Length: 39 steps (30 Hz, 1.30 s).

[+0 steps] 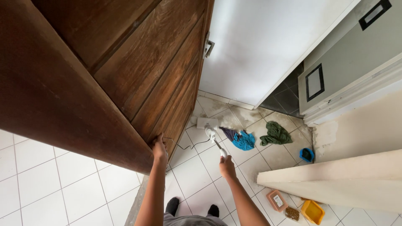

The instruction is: Vacuuming a tiled floor using a handheld vacuum cleaner.

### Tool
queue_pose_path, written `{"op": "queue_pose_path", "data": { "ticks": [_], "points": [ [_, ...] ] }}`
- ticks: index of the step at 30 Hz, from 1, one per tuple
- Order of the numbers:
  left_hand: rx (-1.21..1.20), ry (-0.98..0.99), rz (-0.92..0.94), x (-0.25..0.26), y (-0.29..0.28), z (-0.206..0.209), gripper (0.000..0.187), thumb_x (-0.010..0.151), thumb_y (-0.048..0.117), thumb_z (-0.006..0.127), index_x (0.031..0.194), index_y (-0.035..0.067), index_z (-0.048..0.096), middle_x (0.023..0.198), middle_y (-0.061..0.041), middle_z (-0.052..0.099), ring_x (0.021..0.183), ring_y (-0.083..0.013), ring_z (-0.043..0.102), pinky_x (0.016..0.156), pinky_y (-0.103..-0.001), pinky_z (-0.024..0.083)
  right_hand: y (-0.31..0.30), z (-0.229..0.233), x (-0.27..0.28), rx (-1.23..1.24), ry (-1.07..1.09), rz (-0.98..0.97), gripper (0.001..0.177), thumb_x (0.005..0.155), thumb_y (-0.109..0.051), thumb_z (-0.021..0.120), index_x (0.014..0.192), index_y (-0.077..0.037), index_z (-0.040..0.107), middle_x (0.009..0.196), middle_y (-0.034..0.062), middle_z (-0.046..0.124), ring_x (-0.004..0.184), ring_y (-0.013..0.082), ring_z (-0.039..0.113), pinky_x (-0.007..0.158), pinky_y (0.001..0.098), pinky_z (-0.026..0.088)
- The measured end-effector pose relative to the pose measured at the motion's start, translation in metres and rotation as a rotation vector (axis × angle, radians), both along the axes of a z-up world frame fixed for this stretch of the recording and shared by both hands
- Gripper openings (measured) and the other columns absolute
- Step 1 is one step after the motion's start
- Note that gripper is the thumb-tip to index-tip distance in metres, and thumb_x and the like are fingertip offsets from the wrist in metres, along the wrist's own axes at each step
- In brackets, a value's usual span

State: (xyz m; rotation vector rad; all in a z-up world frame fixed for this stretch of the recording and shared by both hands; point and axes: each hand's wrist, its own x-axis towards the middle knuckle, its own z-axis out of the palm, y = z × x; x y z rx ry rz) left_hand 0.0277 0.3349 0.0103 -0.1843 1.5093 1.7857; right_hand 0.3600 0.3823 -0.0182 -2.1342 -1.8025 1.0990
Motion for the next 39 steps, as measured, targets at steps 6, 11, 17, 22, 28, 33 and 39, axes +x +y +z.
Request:
{"op": "queue_pose_path", "data": {
  "ticks": [6,11,17,22,28,33,39],
  "points": [
    [-0.131,0.011,-0.053,0.004,-0.006,0.021,0.031,0.092,0.031,0.072,0.083,0.015,0.048,0.06,-0.001,0.04,0.047,-0.0122,0.033,0.045,-0.029,0.026,-0.02,-0.007,0.019,0.054,-0.067,0.029,0.042,0.103,-0.043,0.045,0.12,-0.005,0.046,0.107,0.0286,0.072,0.1,0.0476,0.07,0.085,0.054,0.058],
    [-0.102,0.184,-0.074,-0.004,-0.01,-0.024,0.027,0.094,0.032,0.074,0.101,0.012,0.058,0.078,0.006,0.051,0.067,-0.0066,0.045,0.062,-0.023,0.036,-0.043,0.022,0.044,-0.004,-0.09,0.043,0.043,0.103,-0.045,0.045,0.122,-0.006,0.046,0.107,0.0266,0.072,0.097,0.0449,0.071,0.081,0.0529,0.058],
    [-0.09,0.2,-0.149,0.012,-0.032,0.003,0.023,0.096,0.028,0.068,0.103,0.007,0.065,0.081,0.002,0.059,0.073,-0.0095,0.051,0.067,-0.025,0.043,-0.074,0.104,0.06,-0.275,-0.006,-0.006,0.044,0.104,-0.043,0.044,0.123,-0.004,0.046,0.093,0.0211,0.074,0.065,0.0366,0.074,0.055,0.0456,0.059],
    [-0.272,0.418,-0.264,0.057,-0.069,0.037,0.026,0.1,0.027,0.07,0.09,0.003,0.065,0.074,-0.009,0.053,0.065,-0.0143,0.046,0.059,-0.033,0.035,-0.084,0.058,0.092,-0.226,0.08,-0.017,0.043,0.102,-0.042,0.051,0.112,0.0,0.054,0.08,0.0199,0.074,0.052,0.0304,0.068,0.046,0.0435,0.054],
    [-0.322,0.567,-0.389,0.108,-0.142,0.0,0.026,0.094,0.018,0.055,0.113,0.005,0.068,0.079,-0.003,0.068,0.066,-0.0152,0.059,0.062,-0.032,0.047,-0.064,0.063,0.095,-0.186,0.224,0.022,0.04,0.101,-0.039,0.054,0.107,0.0,0.055,0.066,0.0172,0.068,0.041,0.0267,0.061,0.039,0.0411,0.049],
    [-0.552,0.547,-0.452,0.152,-0.198,0.001,0.031,0.1,0.027,0.056,0.119,0.008,0.072,0.077,-0.02,0.063,0.071,-0.024,0.056,0.069,-0.039,0.047,-0.029,0.029,0.09,-0.17,0.305,-0.015,0.041,0.098,-0.039,0.056,0.105,0.001,0.051,0.066,0.0142,0.063,0.038,0.0267,0.057,0.034,0.0428,0.045],
    [-0.445,0.213,-0.32,0.186,-0.256,-0.008,0.039,0.1,0.034,0.059,0.093,-0.003,0.069,0.057,-0.003,0.045,0.049,-0.0138,0.039,0.047,-0.033,0.032,-0.031,0.044,0.079,-0.188,0.338,-0.061,0.039,0.096,-0.038,0.066,0.09,-0.001,0.056,0.061,0.009,0.057,0.038,0.0198,0.052,0.034,0.0372,0.04]
  ]
}}
